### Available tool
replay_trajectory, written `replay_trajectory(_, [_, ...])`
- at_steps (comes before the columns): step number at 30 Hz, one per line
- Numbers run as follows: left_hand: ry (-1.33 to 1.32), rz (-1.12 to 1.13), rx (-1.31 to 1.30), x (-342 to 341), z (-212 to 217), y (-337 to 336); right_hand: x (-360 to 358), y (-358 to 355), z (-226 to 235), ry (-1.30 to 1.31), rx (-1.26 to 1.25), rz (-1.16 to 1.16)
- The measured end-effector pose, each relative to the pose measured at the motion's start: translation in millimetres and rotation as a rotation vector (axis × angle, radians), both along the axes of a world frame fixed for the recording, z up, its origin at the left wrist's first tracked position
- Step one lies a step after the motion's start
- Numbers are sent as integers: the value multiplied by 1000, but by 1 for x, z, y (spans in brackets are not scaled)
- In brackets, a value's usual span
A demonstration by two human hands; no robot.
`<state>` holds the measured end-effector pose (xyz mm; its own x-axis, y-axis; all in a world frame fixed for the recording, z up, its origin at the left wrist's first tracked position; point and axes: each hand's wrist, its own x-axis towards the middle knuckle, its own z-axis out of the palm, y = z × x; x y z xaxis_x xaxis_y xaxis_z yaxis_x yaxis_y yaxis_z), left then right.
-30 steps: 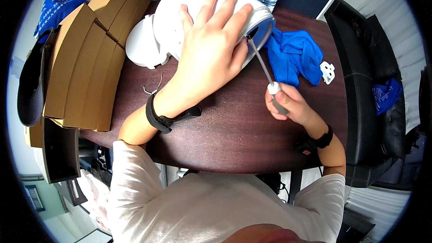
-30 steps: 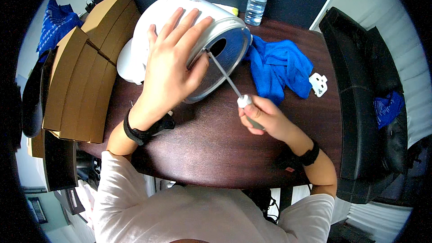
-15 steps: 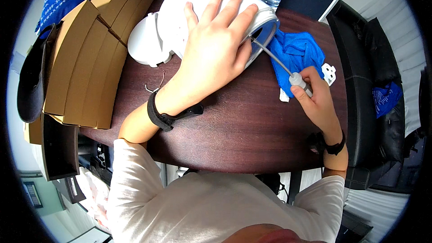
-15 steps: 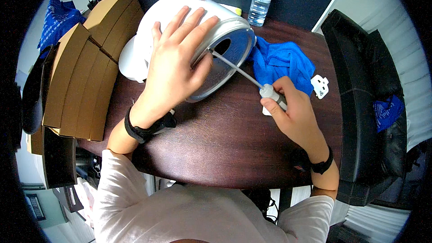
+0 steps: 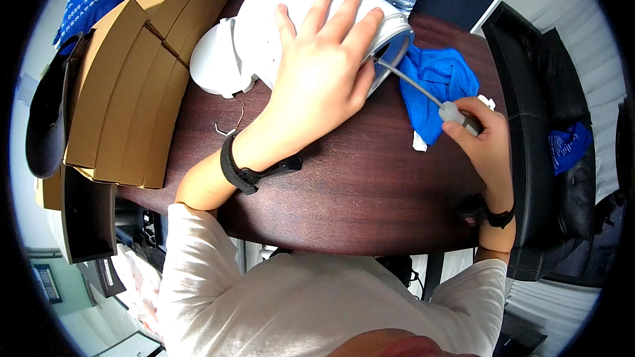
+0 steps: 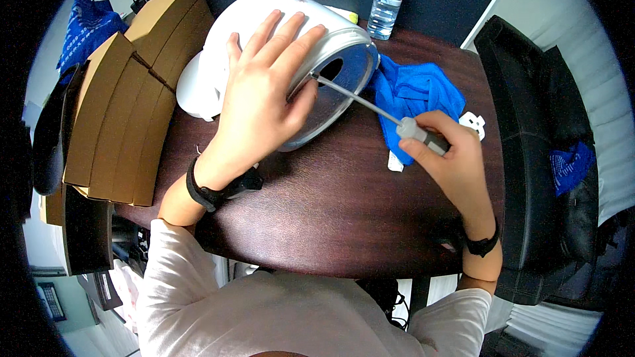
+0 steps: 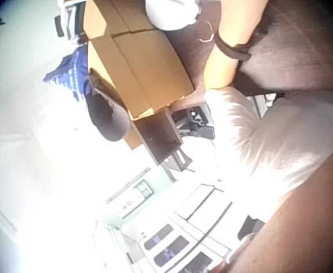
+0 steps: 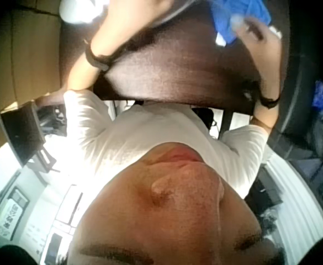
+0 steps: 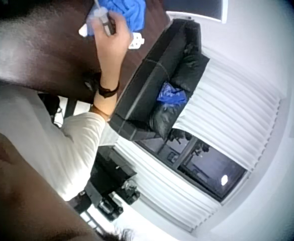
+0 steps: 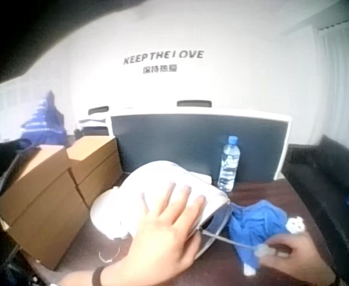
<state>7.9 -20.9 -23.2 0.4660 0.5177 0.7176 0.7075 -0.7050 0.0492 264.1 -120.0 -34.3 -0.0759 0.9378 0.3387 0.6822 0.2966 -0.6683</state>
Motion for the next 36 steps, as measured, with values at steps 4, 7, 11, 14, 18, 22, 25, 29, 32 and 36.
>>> replay_trajectory(4, [-11,-15,10,0,0,1,0,3,34,-281,158,-13])
replay_trajectory(7, [0,5,14,1,-1,0,-2,3,52,-409,212,-43])
replay_trajectory(11, [15,16,15,3,0,-2,-11,-6,77,-796,598,-70])
replay_trajectory(14, [19,6,10,2,0,-2,-20,-15,83,-912,675,-109])
replay_trajectory(18, [24,-4,0,-1,2,0,-11,-20,71,-423,196,-113])
replay_trajectory(22, [16,-22,-5,3,2,0,5,-31,31,421,-386,-6])
replay_trajectory(25, [0,-48,9,3,0,1,-2,-27,7,604,-537,241])
replay_trajectory(29, [7,-26,0,3,1,-1,-12,-25,-9,747,-667,279])
replay_trajectory(32, [11,-12,-4,2,1,-1,-17,-26,-12,775,-706,319])
replay_trajectory(36, [9,-34,10,3,2,-1,-17,-26,-17,785,-679,357])
